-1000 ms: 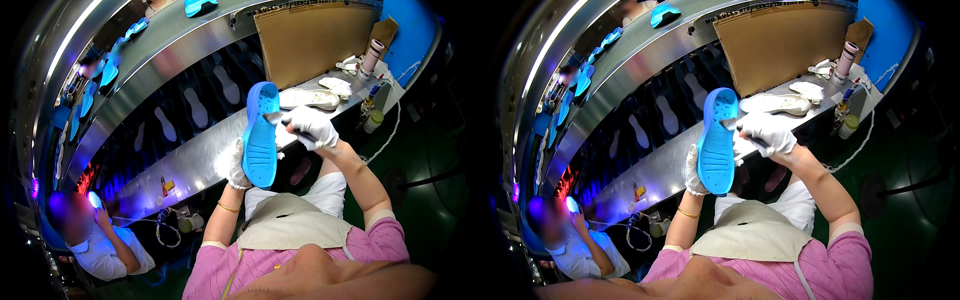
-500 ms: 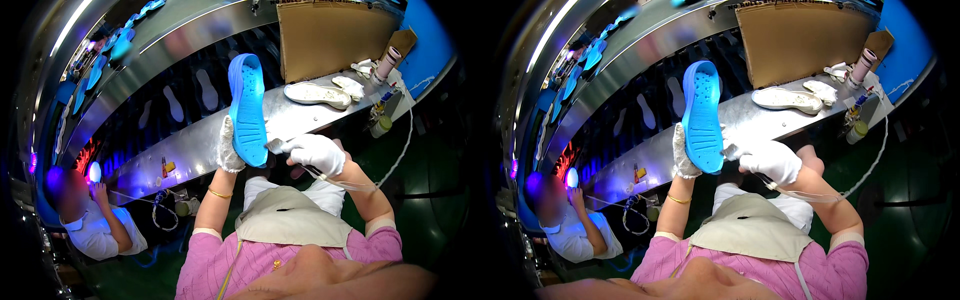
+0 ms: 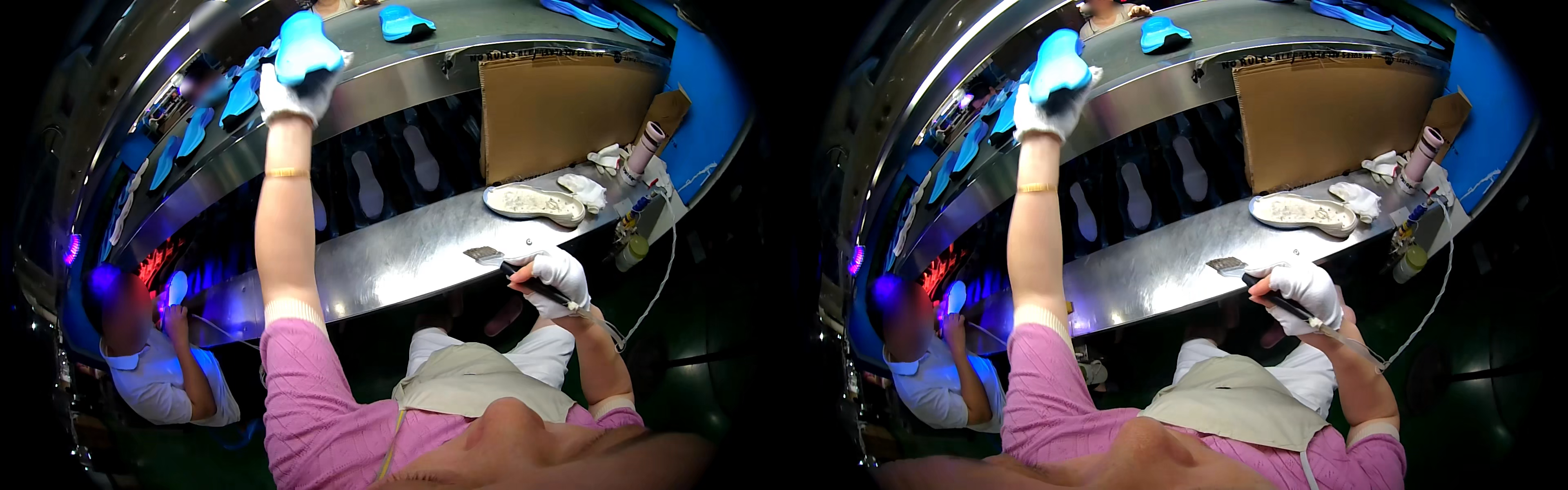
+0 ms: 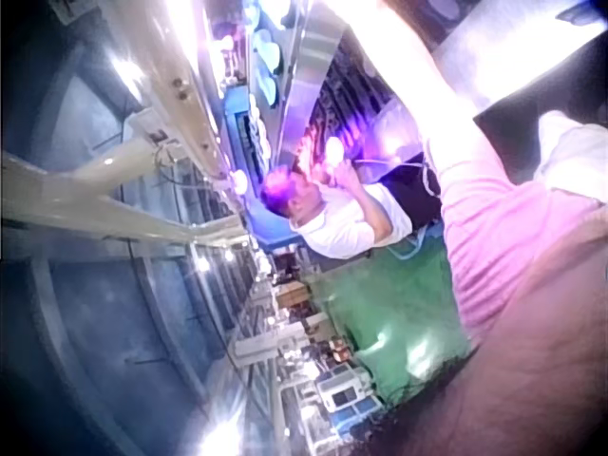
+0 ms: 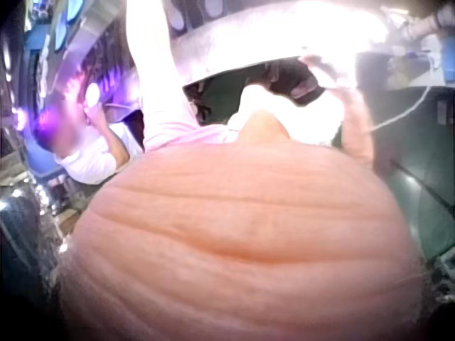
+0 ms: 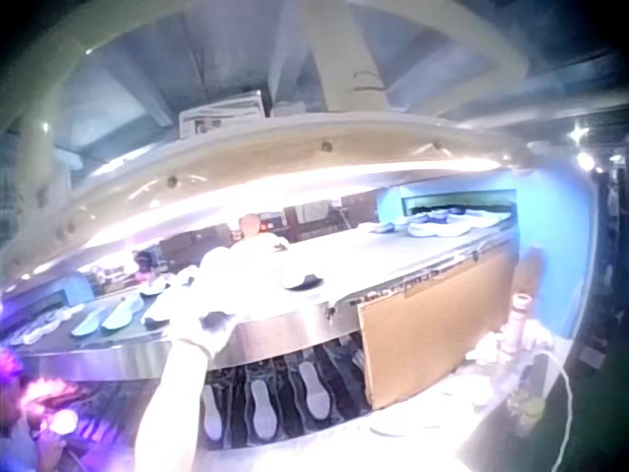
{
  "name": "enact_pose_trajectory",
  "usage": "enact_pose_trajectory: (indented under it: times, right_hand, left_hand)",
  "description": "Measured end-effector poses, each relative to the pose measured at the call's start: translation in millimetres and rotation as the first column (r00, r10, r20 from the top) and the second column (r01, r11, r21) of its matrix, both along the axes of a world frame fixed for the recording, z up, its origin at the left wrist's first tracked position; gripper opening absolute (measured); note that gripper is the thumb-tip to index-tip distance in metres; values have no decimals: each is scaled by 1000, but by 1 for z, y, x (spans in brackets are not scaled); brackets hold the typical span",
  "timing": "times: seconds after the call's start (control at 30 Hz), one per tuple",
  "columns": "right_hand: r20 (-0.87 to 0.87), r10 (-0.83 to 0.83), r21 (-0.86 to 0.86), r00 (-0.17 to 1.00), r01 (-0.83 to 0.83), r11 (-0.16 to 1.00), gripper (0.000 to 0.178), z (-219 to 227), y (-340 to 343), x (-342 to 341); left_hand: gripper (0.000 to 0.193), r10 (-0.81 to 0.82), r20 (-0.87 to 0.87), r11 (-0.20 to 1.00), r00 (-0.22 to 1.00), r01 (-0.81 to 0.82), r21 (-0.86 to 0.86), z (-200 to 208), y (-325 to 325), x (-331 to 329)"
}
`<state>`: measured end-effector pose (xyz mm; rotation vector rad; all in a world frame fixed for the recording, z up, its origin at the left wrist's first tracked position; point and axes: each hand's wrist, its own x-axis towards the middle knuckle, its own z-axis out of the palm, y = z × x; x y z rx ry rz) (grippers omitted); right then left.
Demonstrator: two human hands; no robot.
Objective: The person applies liquid from a small brush to the edges and surfaces of blue shoe soles, wiping them with a cloth while holding the tool, and then places the soles onto a conveyor belt.
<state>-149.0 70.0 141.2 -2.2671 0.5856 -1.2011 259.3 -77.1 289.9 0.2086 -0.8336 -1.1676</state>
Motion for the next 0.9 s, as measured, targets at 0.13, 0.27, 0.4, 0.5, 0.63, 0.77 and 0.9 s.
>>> enact_pose_trajectory:
  times: [0.13, 0.27, 0.4, 0.5, 0.63, 0.77, 0.9]
  right_hand:
    - [-25, -20, -18, 999, 19, 1000, 26, -10, -3, 0]
    - [61, -15, 562, 998, -22, 827, 28, -19, -10, 0]
    - [-46, -87, 412, 995, 98, 906, 32, -20, -17, 1]
    - [-75, -53, 397, 996, 79, 914, 33, -15, -18, 1]
    - [-37, -18, 639, 999, 37, 768, 36, -8, -11, 1]
    - [41, 6, 570, 999, -28, 821, 32, -8, -2, 3]
    - [7, 14, 683, 1000, -15, 730, 28, -13, 5, -4]
  left_hand:
    - [62, 392, 726, 920, 565, -267, -288, 1, -38, 73]
    - [56, 592, 649, 670, -479, -155, -726, -8, -46, 97]
    - [48, 365, 289, 199, -885, -229, -953, -3, -1, 135]
    - [46, -9, 775, 236, -631, -755, -612, -2, 23, 182]
    - [38, -43, 817, 193, -575, -807, -557, -8, 28, 196]
    - [28, -45, 286, 158, -957, -289, -944, -13, 58, 135]
    - [27, 764, 579, 236, -286, -711, -662, -21, 96, 55]
